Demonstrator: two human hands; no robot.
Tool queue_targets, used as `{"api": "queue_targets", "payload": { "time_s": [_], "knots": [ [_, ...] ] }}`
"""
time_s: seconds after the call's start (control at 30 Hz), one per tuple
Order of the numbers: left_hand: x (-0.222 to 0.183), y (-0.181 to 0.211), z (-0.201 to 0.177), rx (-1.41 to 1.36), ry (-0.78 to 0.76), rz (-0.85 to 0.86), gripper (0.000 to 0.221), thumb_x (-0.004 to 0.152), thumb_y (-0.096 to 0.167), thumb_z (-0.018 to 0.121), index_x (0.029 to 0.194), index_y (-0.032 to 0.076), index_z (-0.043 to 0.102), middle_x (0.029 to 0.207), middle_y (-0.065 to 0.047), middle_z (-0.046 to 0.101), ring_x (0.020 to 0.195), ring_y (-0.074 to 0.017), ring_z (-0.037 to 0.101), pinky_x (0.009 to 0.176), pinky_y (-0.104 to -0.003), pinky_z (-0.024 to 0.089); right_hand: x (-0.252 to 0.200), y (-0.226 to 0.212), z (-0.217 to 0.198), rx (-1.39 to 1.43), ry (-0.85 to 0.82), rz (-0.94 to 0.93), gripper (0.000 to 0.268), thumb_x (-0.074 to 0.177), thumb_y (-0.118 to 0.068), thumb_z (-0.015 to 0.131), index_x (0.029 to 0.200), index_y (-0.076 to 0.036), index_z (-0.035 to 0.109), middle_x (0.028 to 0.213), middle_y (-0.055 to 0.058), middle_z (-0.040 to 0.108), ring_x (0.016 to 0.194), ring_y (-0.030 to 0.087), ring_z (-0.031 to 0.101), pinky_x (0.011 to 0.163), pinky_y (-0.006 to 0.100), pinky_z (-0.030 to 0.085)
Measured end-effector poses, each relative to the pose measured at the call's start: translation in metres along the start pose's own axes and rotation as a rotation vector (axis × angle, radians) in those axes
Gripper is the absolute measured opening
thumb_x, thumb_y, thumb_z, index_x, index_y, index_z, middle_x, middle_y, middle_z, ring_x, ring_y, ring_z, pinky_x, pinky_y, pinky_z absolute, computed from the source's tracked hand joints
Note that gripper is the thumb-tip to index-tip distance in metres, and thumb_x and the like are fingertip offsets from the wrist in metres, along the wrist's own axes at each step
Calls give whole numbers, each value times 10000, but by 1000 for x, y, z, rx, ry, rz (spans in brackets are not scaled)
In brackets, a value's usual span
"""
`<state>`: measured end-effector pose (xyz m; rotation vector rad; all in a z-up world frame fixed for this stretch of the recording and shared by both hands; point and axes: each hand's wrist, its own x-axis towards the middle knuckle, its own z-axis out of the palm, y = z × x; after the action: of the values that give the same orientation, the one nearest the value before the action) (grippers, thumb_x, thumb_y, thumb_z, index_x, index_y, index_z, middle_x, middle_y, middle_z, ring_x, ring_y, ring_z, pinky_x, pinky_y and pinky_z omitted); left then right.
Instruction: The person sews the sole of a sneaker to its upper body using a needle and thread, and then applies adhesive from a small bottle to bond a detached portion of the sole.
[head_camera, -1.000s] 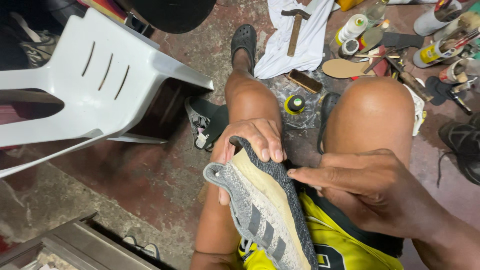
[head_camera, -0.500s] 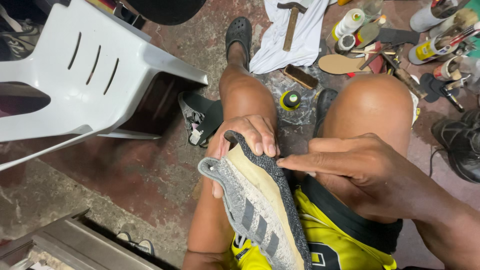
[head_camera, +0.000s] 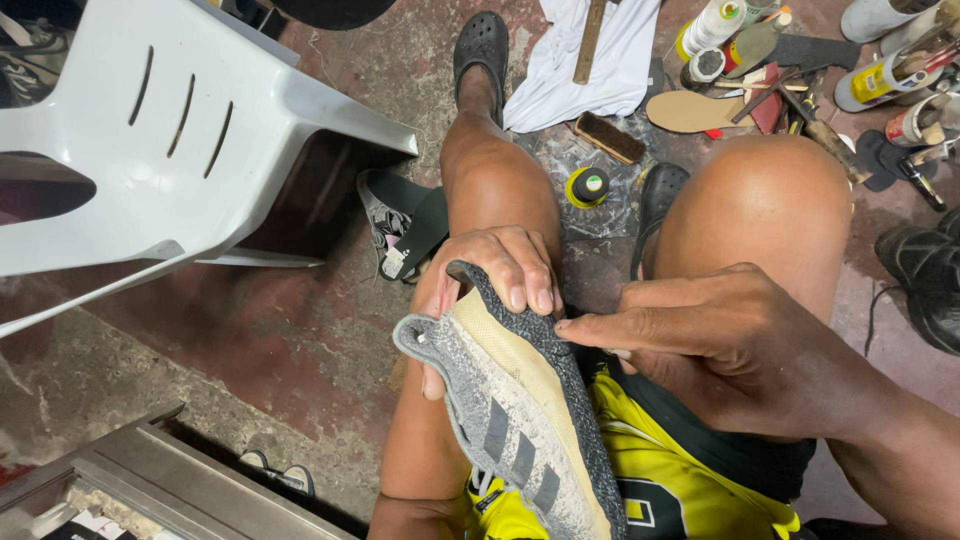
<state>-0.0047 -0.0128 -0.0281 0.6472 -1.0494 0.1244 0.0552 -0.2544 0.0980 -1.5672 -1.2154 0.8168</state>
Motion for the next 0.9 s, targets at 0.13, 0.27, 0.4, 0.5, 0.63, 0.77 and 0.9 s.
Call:
{"api": "queue_targets", "payload": {
  "time_s": [0.13,0.27,0.4,0.5,0.63,0.77,0.9],
  "knots": [
    [-9,0,-2,46,8,-20,1043,521,477,1042,1256,-62,534,1236,-179,567,1137,-288,630,966,-332,559,4,1,-3,-54,2,-24,466,800,32,670,1238,-115,732,681,68,591,557,202,635,503,339,457],
    [-10,-3,-18,88,-136,-63,1084,598,498,1068,1272,-118,483,1247,-226,541,1125,-273,635,935,-297,586,3,1,-11,-215,-52,35,492,802,-17,714,1263,-186,751,681,55,579,552,200,615,504,364,428],
    [-19,30,24,267,310,-402,940,585,510,968,1265,-19,591,1223,-155,624,1105,-230,681,946,-307,574,6,5,-24,-278,-68,-42,503,789,-32,720,1265,-194,707,739,39,617,573,207,614,497,373,432],
    [-16,31,35,273,417,-453,891,610,498,978,1243,-17,621,1168,-159,646,1095,-237,695,960,-331,577,7,4,-29,-357,-100,-74,545,791,-27,718,1310,-193,698,718,-2,609,574,182,610,503,377,440],
    [-14,33,38,300,469,-516,839,621,477,988,1211,-12,644,1161,-152,657,1084,-236,699,950,-335,577,18,-4,-36,-479,-184,-66,541,749,-36,732,1267,-193,736,621,8,551,515,209,571,465,401,427],
    [-13,32,40,321,483,-553,810,633,455,998,1199,-7,646,1156,-145,662,1079,-234,701,950,-338,572,28,-18,-39,-492,-216,-41,349,762,-142,750,1109,-178,747,622,28,537,489,240,556,418,412,387],
    [-10,37,54,355,569,-595,754,662,458,978,1181,3,674,1151,-145,689,1077,-231,710,965,-333,581,33,-20,-40,-538,-256,-40,287,769,-167,737,1055,-178,751,628,21,543,505,253,570,419,417,390]
  ]
}}
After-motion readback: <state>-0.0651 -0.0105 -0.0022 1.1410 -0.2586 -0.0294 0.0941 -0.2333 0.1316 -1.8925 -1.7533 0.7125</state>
